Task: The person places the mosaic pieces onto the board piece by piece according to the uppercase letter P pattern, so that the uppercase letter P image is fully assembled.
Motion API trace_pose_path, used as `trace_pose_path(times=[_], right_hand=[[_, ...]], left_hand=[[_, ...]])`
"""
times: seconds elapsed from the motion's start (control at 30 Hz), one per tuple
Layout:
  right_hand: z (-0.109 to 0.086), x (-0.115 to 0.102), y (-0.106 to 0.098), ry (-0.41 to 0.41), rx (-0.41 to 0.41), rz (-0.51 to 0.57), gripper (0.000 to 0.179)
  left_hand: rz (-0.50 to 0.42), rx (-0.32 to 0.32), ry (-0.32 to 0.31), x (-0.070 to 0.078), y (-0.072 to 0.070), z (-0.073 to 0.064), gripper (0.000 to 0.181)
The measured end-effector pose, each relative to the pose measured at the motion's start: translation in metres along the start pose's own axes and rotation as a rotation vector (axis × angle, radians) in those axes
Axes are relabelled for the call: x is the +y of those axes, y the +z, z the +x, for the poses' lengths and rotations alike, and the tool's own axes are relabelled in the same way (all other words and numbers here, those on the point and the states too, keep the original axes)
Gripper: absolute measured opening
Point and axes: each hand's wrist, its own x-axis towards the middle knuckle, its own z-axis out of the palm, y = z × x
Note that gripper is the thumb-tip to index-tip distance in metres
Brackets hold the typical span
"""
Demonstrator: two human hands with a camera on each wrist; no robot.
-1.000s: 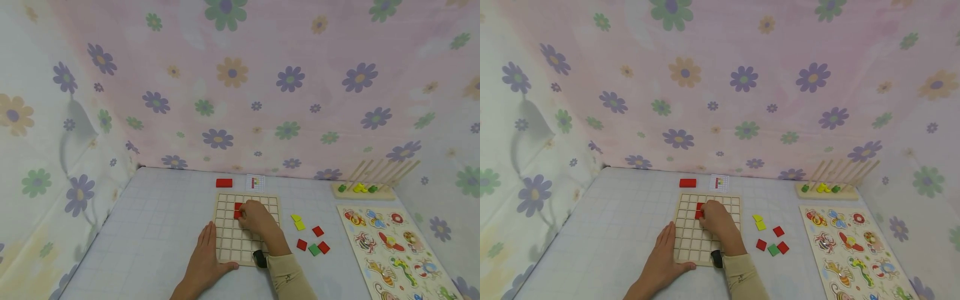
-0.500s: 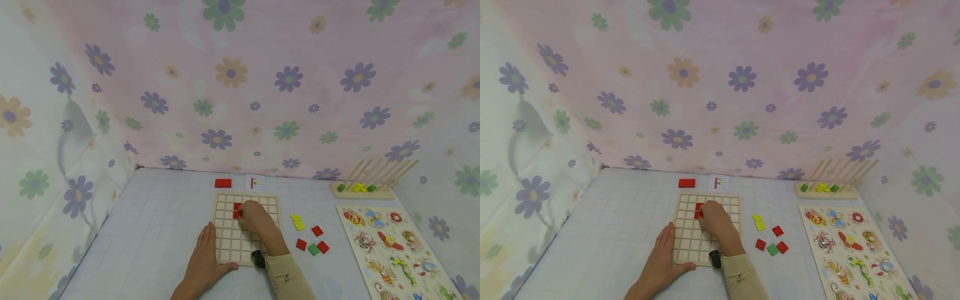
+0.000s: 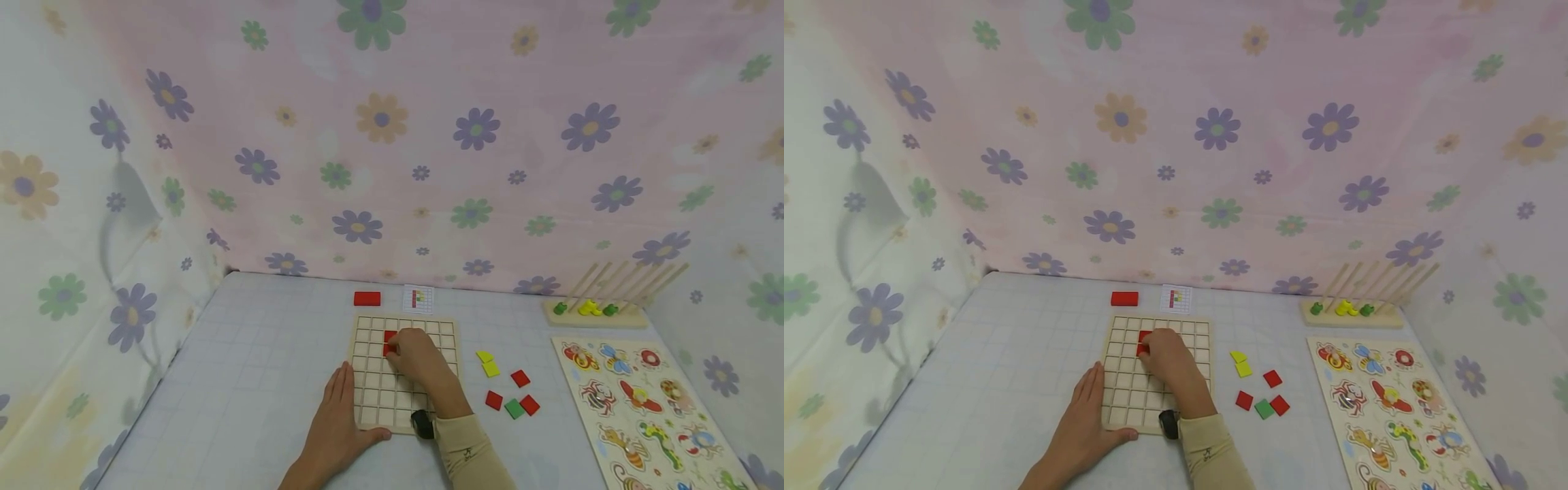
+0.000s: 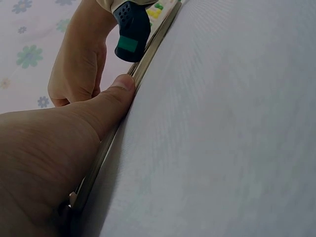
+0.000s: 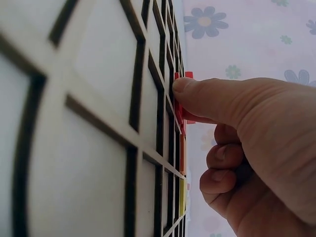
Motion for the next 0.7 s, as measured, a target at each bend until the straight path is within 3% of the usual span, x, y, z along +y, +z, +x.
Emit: trace_pose_path(times=[0.7], right_hand=[[0.0011, 0.0021, 0.0027, -0.038, 0.054, -0.022, 0.019]], left_hand=[[0.013, 0.005, 0.000, 0.0008, 0.0004, 0.0005, 0.138]])
